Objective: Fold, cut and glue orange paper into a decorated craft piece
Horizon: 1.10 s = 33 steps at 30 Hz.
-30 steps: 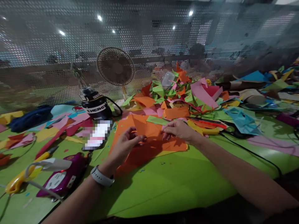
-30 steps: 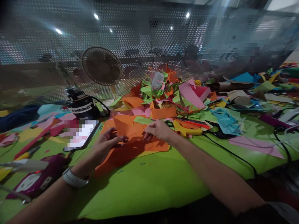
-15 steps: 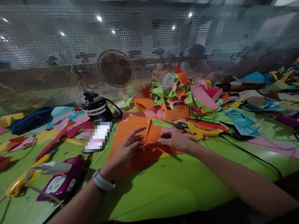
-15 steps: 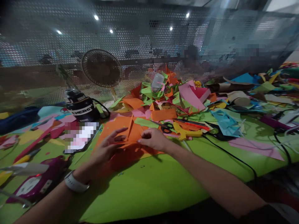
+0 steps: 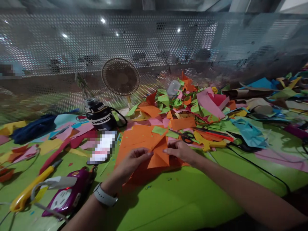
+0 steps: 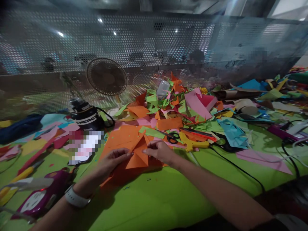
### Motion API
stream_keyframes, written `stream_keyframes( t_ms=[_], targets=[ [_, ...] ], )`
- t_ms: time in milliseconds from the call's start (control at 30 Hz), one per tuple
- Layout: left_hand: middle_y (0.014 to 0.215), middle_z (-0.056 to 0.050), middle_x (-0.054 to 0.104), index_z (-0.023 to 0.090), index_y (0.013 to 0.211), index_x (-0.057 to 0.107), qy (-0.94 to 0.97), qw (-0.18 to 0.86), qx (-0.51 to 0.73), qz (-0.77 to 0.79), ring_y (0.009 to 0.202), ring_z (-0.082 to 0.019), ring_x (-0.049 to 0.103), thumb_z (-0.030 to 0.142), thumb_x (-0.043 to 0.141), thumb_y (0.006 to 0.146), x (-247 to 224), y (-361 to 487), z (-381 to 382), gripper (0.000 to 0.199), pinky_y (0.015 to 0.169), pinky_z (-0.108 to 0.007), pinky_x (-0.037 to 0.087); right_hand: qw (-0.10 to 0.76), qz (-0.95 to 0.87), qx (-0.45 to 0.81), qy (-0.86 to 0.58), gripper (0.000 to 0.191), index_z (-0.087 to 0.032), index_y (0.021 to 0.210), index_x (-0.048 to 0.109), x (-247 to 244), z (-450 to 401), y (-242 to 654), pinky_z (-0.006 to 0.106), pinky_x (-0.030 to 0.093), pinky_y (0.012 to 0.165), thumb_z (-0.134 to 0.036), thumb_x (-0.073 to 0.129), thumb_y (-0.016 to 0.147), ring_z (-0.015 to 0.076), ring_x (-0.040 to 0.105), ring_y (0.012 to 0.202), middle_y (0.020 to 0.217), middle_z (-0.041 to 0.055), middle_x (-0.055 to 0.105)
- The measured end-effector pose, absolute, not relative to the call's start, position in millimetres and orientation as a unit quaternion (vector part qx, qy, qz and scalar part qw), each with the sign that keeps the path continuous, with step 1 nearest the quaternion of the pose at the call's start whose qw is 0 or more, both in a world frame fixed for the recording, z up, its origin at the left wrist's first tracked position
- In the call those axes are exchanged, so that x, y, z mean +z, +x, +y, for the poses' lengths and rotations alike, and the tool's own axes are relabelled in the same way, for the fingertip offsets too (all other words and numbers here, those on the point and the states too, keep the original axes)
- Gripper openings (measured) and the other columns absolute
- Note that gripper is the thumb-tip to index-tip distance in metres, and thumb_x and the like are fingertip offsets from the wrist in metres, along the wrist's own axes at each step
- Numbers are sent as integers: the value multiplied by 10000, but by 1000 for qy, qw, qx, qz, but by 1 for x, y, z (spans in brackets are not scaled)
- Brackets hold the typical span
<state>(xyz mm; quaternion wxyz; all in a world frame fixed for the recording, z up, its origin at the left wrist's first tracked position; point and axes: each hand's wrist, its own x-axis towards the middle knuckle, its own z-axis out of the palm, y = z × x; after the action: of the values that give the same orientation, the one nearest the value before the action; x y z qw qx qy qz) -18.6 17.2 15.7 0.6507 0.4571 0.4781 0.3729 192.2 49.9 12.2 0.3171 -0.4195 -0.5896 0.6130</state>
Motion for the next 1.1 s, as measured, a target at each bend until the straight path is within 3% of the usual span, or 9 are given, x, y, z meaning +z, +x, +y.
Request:
stream_keyframes(
  t_ms=[100,333,533,667,833,1000,1100],
  targets=[
    [563,29,535,173,676,685,505,647,326,469,496,-79,385,495,796,638,16,-16,14,343,468,-196,299,337,-551,638,-419,380,-159,747,644,12,50,191,234,385,545,-408,844,541,108,515,582,646,-23,612],
    [557,55,469,155,705,661,564,633,259,463,503,-71,337,574,753,645,20,-31,20,433,465,-191,285,311,-492,660,-474,350,-139,583,650,25,58,195,190,367,450,-406,858,493,57,475,416,464,-51,559],
    [555,58,453,157,620,631,558,606,269,499,532,-86,394,574,791,590,35,-58,33,447,529,-217,473,354,-527,626,-453,272,-128,694,726,40,64,206,178,415,488,-367,808,594,78,590,494,596,33,704],
    [553,52,489,153,612,645,540,594,275,529,528,-91,444,579,817,534,37,-65,34,466,550,-247,528,414,-520,592,-455,224,-156,756,726,63,79,229,173,445,509,-285,796,587,79,600,512,602,9,706],
    [519,63,498,160,587,619,524,615,261,528,484,-88,490,583,815,535,30,-60,34,469,541,-237,522,626,-456,371,-513,157,-190,786,684,100,96,280,169,434,476,-287,673,663,77,574,497,583,-30,653],
    [499,68,512,166,615,621,509,613,265,543,466,-103,535,590,809,521,22,-58,37,473,517,-236,501,638,-458,257,-563,115,-196,738,653,87,90,312,224,439,504,-279,605,676,123,578,512,546,-24,606],
    [478,54,537,174,594,599,509,613,257,547,447,-109,545,569,801,547,20,-57,38,446,487,-227,467,610,-504,177,-585,69,-203,704,671,69,83,315,289,484,667,-234,639,650,189,645,686,620,19,659]
  ],
)
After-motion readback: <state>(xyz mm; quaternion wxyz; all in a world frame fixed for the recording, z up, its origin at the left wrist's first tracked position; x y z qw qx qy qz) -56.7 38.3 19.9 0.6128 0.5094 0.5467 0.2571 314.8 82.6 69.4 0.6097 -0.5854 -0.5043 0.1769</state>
